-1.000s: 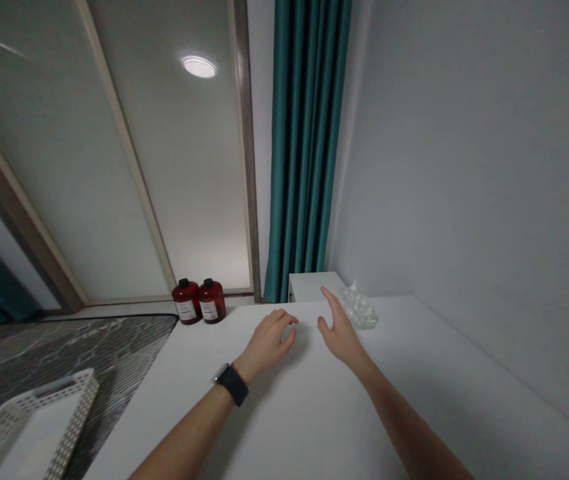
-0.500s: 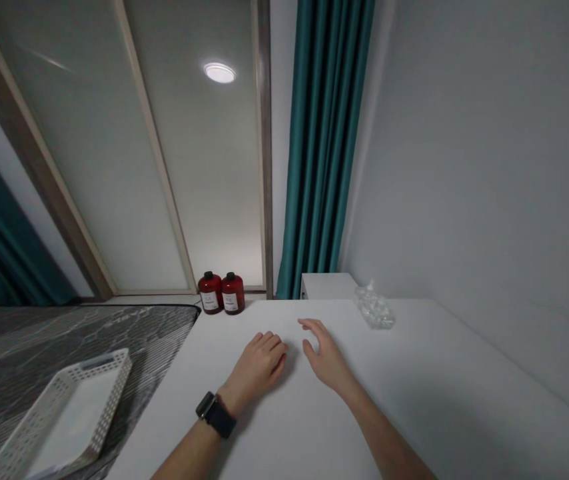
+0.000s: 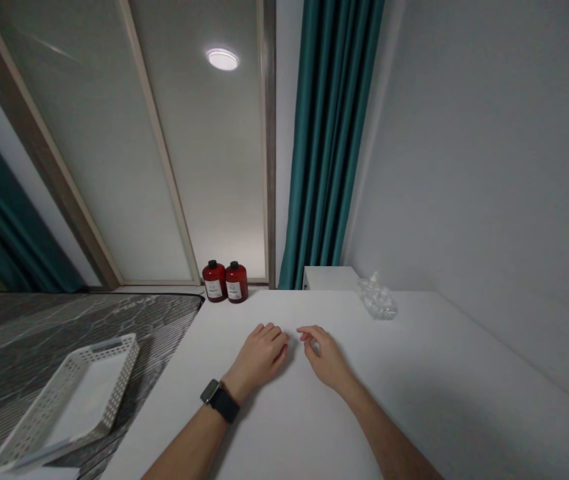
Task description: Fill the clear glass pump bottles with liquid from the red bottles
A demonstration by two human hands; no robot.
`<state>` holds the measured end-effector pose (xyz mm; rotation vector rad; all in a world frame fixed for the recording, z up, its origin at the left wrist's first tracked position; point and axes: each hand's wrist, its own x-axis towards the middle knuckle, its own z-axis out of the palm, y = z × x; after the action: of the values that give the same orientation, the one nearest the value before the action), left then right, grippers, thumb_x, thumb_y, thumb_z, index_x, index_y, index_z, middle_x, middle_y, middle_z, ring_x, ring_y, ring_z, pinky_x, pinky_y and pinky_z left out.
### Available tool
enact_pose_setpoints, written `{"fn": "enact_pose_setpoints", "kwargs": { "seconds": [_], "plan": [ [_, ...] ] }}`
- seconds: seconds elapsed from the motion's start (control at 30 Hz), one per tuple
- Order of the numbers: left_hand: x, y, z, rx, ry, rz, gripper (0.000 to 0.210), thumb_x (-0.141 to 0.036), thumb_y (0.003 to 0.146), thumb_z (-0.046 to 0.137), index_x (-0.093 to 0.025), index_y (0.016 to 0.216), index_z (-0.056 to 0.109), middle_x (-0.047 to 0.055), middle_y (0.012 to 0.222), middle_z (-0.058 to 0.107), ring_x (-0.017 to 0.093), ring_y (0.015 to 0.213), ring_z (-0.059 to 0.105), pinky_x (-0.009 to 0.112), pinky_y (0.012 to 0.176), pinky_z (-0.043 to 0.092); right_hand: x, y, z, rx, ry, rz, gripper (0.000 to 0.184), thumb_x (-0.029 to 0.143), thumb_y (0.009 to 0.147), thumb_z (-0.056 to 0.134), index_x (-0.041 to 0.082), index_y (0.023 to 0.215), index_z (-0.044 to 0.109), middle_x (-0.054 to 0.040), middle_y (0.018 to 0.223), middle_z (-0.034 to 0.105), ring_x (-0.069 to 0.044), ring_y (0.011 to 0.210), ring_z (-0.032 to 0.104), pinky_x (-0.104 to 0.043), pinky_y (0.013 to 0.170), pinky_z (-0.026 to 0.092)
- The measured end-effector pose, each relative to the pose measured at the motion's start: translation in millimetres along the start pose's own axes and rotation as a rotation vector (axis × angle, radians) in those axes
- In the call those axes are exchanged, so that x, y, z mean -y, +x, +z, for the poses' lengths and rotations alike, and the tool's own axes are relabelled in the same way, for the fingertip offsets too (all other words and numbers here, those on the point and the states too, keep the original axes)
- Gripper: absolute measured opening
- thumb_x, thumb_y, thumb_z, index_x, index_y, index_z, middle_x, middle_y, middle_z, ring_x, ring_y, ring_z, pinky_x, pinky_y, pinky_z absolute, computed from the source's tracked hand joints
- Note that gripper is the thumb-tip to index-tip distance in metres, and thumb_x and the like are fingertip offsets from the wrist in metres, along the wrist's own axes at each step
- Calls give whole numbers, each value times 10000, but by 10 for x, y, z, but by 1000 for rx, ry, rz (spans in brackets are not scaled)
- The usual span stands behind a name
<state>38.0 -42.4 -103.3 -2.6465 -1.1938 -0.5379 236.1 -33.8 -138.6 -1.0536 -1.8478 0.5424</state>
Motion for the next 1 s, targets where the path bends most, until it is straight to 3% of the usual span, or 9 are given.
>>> {"fn": "enact_pose_setpoints", "kwargs": {
  "seconds": [0.37,0.6,1.0],
  "plan": [
    [6,27,32,-16,-4,-38,131,-147,937,516,-192,945,639,56,886,652,242,880,561,380,767,392,51,-23,81,35,-2,31,297,67,825,487,220,991,681,-42,911,725,-211,882,669,-369,850,508],
    [-66,39,47,-6,-5,-13,124,-156,946,508,-195,964,625,52,903,657,243,891,557,394,783,381,9,-49,110,15,49,88,391,73,832,489,242,1152,637,-25,954,749,-201,930,686,-359,893,520],
    [-94,50,83,-38,-37,3,113,-146,938,518,-202,917,613,49,864,650,238,869,562,389,768,384,-12,-11,118,19,15,69,220,132,872,483,228,929,672,-27,856,723,-213,848,666,-344,809,509]
  ]
}}
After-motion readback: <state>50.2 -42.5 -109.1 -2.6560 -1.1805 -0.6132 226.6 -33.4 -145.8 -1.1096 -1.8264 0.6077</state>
